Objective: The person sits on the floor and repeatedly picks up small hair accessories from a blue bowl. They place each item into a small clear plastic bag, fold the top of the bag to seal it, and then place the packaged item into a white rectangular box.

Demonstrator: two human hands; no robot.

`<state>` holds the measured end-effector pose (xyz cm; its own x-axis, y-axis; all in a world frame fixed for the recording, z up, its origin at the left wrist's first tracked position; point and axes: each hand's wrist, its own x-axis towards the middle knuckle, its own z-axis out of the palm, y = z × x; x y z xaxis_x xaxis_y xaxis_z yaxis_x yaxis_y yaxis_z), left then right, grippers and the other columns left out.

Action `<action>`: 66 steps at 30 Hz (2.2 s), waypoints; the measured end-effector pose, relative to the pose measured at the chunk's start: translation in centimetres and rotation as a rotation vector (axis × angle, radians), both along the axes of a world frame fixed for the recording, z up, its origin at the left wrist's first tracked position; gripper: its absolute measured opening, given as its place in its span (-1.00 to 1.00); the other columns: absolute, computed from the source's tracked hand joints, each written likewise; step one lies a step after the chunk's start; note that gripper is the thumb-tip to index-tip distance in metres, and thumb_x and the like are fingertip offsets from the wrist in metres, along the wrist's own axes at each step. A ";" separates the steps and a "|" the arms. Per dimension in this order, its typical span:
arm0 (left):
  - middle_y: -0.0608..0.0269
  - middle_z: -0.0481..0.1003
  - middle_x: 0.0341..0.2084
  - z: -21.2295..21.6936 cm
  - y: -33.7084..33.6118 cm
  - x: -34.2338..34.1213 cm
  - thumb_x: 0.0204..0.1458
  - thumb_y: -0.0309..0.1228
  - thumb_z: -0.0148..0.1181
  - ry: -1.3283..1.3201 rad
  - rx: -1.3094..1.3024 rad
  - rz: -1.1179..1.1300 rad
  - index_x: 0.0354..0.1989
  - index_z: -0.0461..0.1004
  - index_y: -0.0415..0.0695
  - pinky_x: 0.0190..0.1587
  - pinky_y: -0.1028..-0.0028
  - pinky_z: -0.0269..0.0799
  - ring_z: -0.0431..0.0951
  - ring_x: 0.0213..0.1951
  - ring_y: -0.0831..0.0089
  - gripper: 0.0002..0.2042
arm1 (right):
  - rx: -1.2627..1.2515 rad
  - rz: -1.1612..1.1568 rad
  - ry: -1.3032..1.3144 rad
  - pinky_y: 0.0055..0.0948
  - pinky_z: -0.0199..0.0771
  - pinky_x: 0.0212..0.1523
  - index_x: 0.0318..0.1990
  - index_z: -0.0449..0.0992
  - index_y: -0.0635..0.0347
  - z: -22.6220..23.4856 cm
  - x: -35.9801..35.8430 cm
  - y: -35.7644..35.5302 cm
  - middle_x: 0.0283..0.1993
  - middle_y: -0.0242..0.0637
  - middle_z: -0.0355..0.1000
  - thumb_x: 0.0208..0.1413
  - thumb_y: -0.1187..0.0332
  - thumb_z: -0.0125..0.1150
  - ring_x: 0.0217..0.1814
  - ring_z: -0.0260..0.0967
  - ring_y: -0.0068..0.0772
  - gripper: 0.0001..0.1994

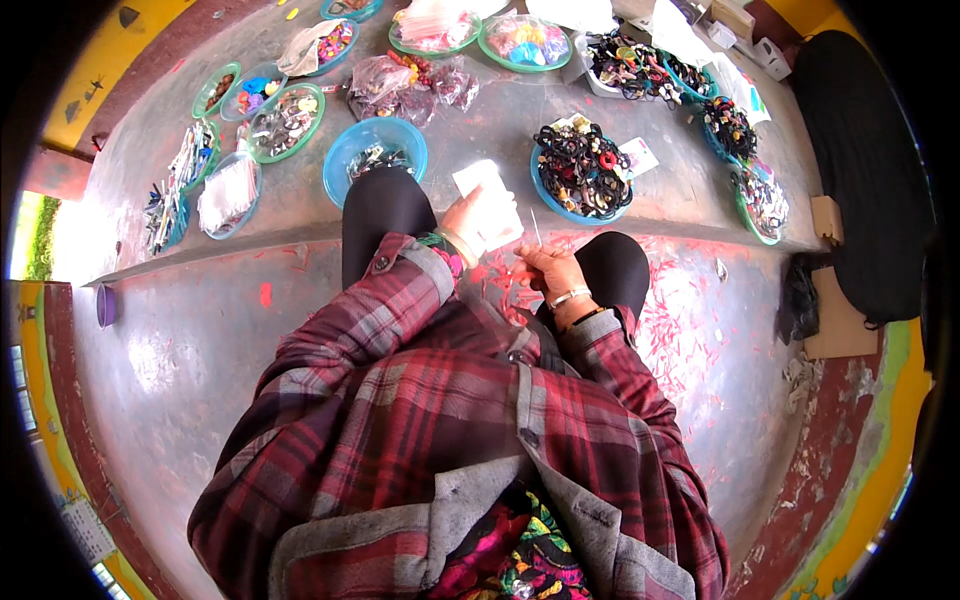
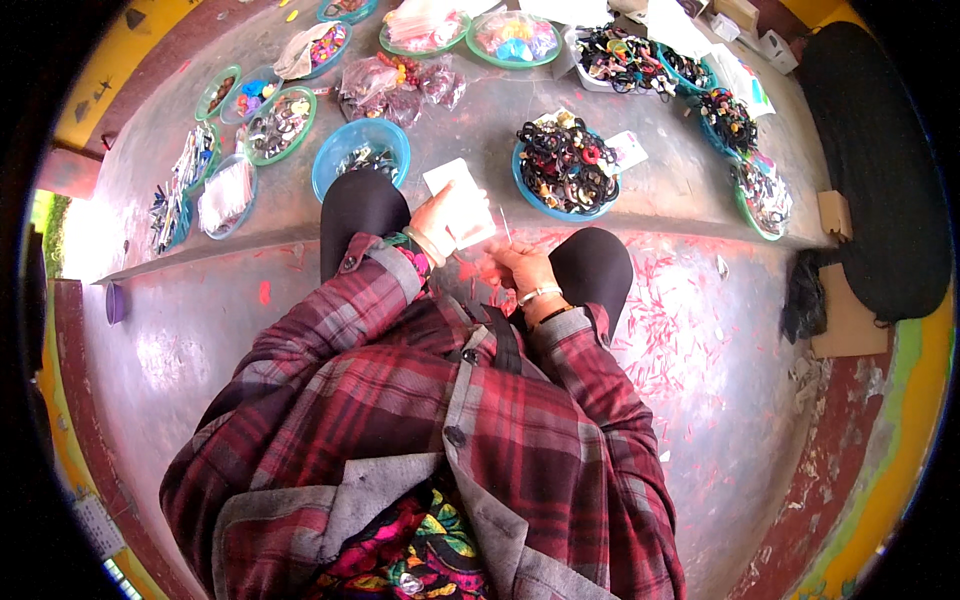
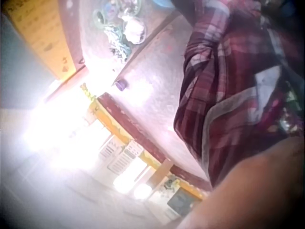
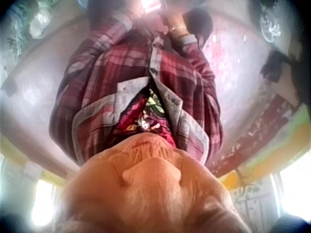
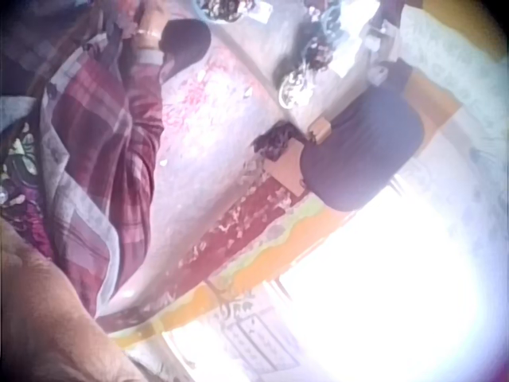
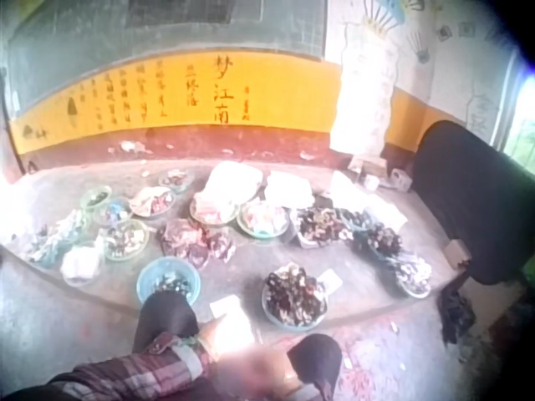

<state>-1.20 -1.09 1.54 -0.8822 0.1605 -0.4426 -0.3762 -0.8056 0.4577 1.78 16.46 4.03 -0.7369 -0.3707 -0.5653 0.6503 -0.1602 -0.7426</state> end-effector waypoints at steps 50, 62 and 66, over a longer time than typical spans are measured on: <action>0.04 0.47 -0.35 2.0 0.6 2.4 0.01 -0.40 0.00 0.624 -1.173 -0.426 -0.27 0.43 -0.25 -0.30 0.43 0.42 0.51 -0.33 0.30 -0.80 | -0.221 -0.173 -0.116 -0.65 0.12 -0.68 -0.38 0.42 0.21 -1.3 -1.4 1.6 -0.58 -0.35 0.40 0.05 0.12 0.01 -0.65 0.27 -0.54 -0.70; 0.01 0.47 -0.36 2.5 -0.3 1.5 0.06 -0.39 -0.03 0.204 -0.303 -0.417 -0.21 0.34 -0.32 -0.27 0.46 0.44 0.51 -0.28 0.29 -0.77 | -0.059 -0.113 0.250 -0.64 0.21 -0.44 -0.23 0.45 0.15 0.3 -1.2 1.2 -0.37 -0.48 0.41 -0.01 0.13 0.10 -0.36 0.29 -0.65 -0.70; 0.02 0.47 -0.36 2.0 -0.2 1.5 0.05 -0.38 -0.02 0.204 -0.351 -0.427 -0.22 0.33 -0.30 -0.29 0.47 0.45 0.51 -0.30 0.30 -0.78 | 0.040 -0.080 0.303 -0.69 0.17 -0.47 -0.36 0.51 0.21 -0.5 -1.2 1.1 -0.46 -0.45 0.41 -0.06 0.31 0.18 -0.45 0.26 -0.68 -0.83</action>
<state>0.33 -1.29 3.50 -0.8450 0.3945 -0.3611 -0.5097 -0.3894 0.7672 0.57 17.58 3.50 -0.9000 -0.2863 -0.3288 0.3851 -0.1687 -0.9073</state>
